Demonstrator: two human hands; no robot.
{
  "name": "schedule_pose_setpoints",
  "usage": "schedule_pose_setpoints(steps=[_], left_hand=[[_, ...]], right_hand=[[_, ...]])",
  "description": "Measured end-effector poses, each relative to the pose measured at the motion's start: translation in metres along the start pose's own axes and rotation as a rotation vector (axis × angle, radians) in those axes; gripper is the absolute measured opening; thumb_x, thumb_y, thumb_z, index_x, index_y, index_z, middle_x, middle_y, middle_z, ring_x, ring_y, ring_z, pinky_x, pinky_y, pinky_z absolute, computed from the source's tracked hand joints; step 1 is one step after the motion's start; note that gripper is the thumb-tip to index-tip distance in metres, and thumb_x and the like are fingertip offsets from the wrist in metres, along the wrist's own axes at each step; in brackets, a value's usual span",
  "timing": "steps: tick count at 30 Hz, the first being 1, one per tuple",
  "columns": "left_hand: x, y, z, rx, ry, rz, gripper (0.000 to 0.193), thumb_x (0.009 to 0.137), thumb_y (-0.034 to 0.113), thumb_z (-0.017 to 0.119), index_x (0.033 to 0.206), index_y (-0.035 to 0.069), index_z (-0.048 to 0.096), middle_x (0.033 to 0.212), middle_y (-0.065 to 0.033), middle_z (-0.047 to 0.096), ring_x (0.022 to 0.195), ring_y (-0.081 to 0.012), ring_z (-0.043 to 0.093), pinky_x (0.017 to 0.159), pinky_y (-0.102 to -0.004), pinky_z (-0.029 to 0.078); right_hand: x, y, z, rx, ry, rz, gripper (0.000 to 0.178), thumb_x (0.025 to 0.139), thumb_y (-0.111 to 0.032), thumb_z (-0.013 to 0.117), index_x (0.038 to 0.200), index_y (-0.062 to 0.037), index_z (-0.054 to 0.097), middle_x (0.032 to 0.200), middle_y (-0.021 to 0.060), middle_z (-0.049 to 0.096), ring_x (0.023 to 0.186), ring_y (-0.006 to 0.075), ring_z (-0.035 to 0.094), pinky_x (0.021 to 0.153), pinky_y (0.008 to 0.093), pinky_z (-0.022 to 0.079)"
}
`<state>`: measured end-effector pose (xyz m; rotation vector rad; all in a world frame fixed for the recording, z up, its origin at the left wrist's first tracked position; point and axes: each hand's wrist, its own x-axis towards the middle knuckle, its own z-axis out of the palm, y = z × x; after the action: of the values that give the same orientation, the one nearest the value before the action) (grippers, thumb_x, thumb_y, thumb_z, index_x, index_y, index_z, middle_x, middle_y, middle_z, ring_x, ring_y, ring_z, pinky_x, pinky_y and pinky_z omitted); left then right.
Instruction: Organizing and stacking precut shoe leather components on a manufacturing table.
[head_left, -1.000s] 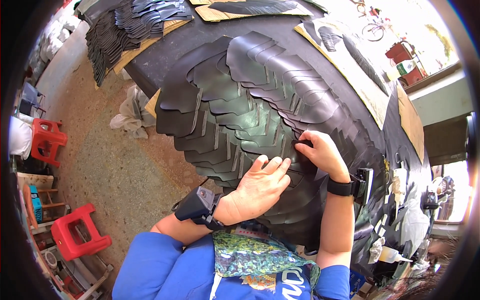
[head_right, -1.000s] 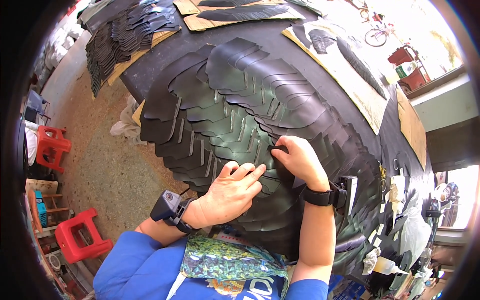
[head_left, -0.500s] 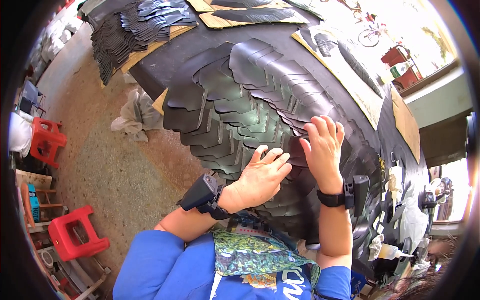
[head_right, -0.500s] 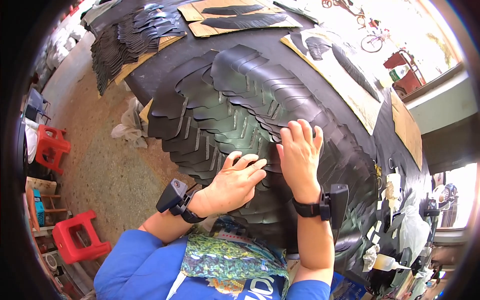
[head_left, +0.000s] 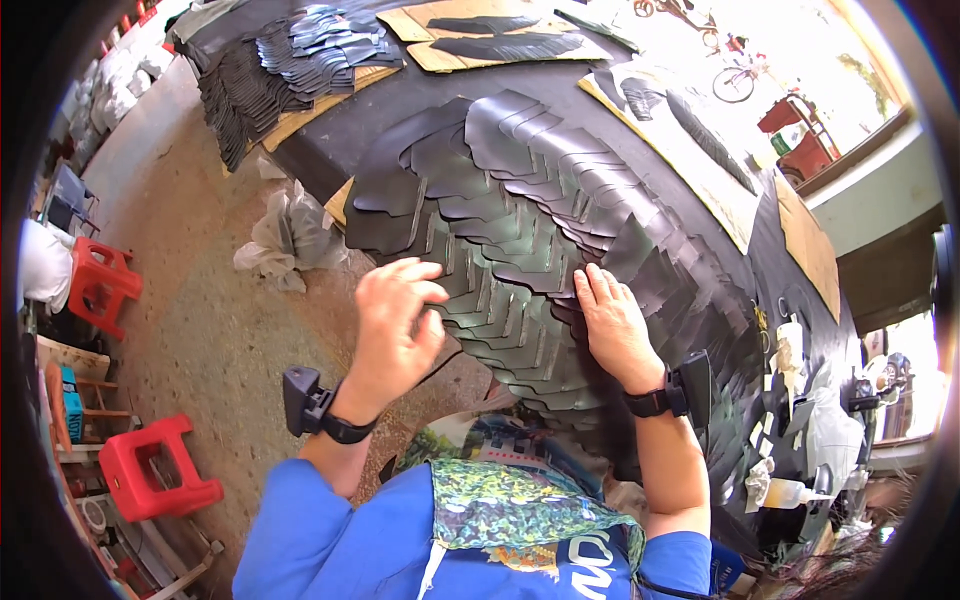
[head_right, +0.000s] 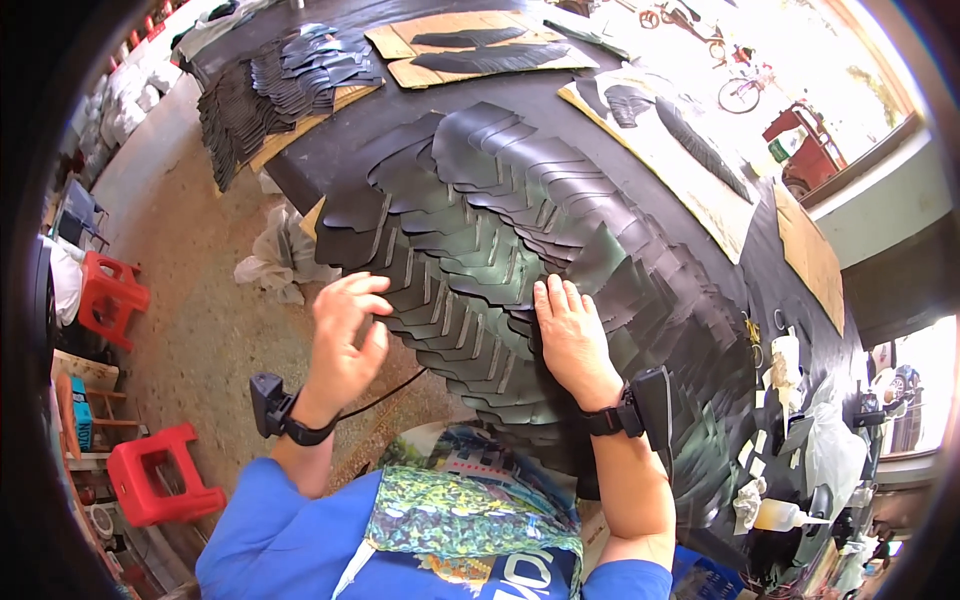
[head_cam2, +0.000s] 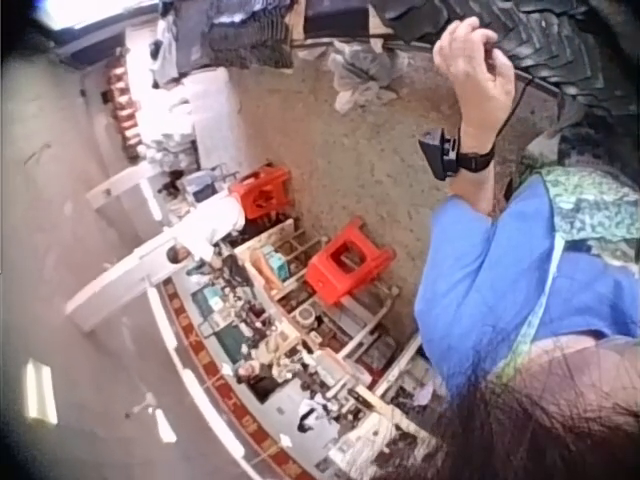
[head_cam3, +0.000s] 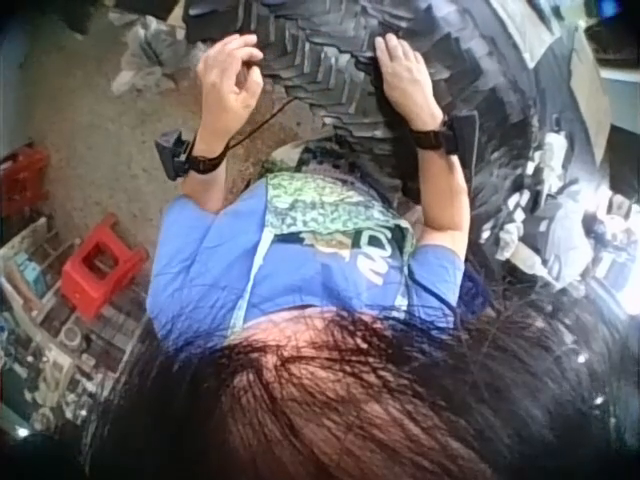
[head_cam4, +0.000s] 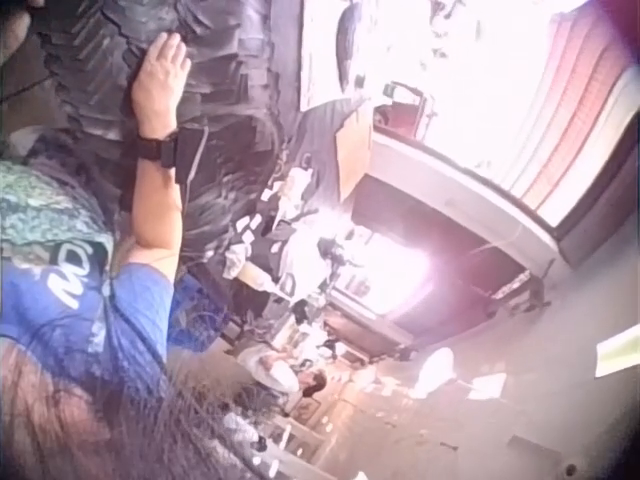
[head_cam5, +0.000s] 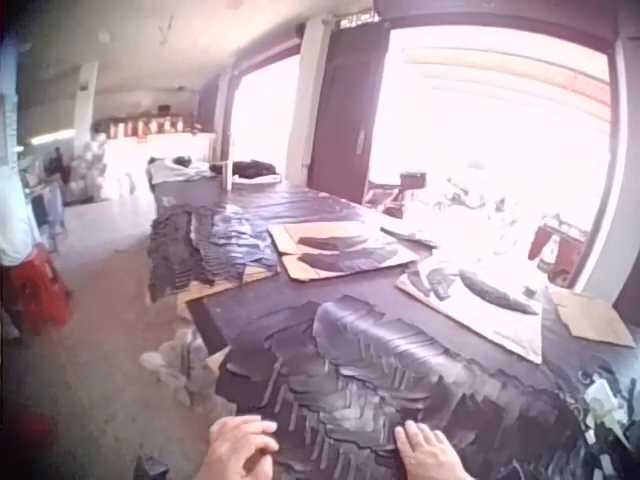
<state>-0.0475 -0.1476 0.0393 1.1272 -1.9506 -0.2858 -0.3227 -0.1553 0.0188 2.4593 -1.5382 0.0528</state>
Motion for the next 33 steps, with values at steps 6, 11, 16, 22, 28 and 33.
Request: schedule_pose_setpoints(steps=[6, 11, 16, 22, 28, 33], left_hand=[[-0.013, -0.056, -0.025, -0.164, 0.234, -0.191, 0.022, 0.073, 0.007, 0.054, 0.095, 0.004, 0.052, 0.102, -0.0092, 0.054, 0.100, -0.0243, 0.049, 0.087, -0.0323, 0.036], [-0.030, -0.105, -0.008, -0.512, 0.300, -0.492, 0.028, 0.078, 0.004, 0.052, 0.106, 0.002, 0.048, 0.103, -0.0047, 0.052, 0.100, -0.0148, 0.047, 0.088, -0.0287, 0.036], [-0.031, -0.134, -0.005, -0.792, 0.586, -0.666, 0.026, 0.081, 0.007, 0.049, 0.107, 0.005, 0.045, 0.104, -0.0029, 0.047, 0.096, -0.0131, 0.046, 0.085, -0.0266, 0.037], [-0.022, -0.149, 0.003, -1.241, 0.661, -0.927, 0.029, 0.083, 0.022, 0.047, 0.109, 0.008, 0.042, 0.099, -0.0071, 0.054, 0.087, -0.0184, 0.052, 0.074, -0.0323, 0.041], [-0.007, -0.152, -0.001, -1.383, 0.450, -0.859, 0.029, 0.085, 0.029, 0.045, 0.105, 0.008, 0.047, 0.096, -0.0067, 0.057, 0.085, -0.0187, 0.054, 0.072, -0.0331, 0.042], [0.005, -0.152, 0.008, -1.442, 0.360, -0.831, 0.033, 0.086, 0.031, 0.041, 0.109, 0.010, 0.049, 0.101, -0.0042, 0.058, 0.087, -0.0168, 0.055, 0.074, -0.0314, 0.044]], right_hand=[[-0.004, 0.010, -0.019, 0.536, 0.112, 0.062, 0.048, 0.067, 0.007, 0.042, 0.114, 0.0028, 0.045, 0.119, 0.0196, 0.044, 0.110, 0.0357, 0.042, 0.094, 0.0378, 0.035], [-0.039, 0.025, -0.060, 0.709, 0.236, 0.212, 0.040, 0.069, 0.004, 0.047, 0.109, -0.0008, 0.050, 0.112, 0.0167, 0.050, 0.105, 0.0322, 0.047, 0.090, 0.0355, 0.038], [-0.094, 0.075, -0.104, 0.754, 0.442, 0.540, 0.029, 0.073, 0.004, 0.048, 0.101, -0.0008, 0.054, 0.096, 0.0086, 0.056, 0.089, 0.0178, 0.055, 0.081, 0.0274, 0.042], [-0.166, 0.146, -0.130, 1.054, 1.044, 0.804, 0.018, 0.083, 0.000, 0.047, 0.099, -0.0030, 0.053, 0.088, 0.0024, 0.056, 0.077, 0.0100, 0.052, 0.074, 0.0223, 0.042], [-0.219, 0.222, -0.159, 1.440, 1.505, 0.647, 0.023, 0.083, 0.000, 0.046, 0.104, -0.0024, 0.052, 0.092, 0.0067, 0.059, 0.077, 0.0120, 0.056, 0.068, 0.0224, 0.047], [-0.199, 0.265, -0.195, 1.296, 1.631, 0.569, 0.026, 0.083, 0.000, 0.045, 0.109, 0.0009, 0.048, 0.100, 0.0135, 0.058, 0.084, 0.0179, 0.059, 0.076, 0.0283, 0.050]])
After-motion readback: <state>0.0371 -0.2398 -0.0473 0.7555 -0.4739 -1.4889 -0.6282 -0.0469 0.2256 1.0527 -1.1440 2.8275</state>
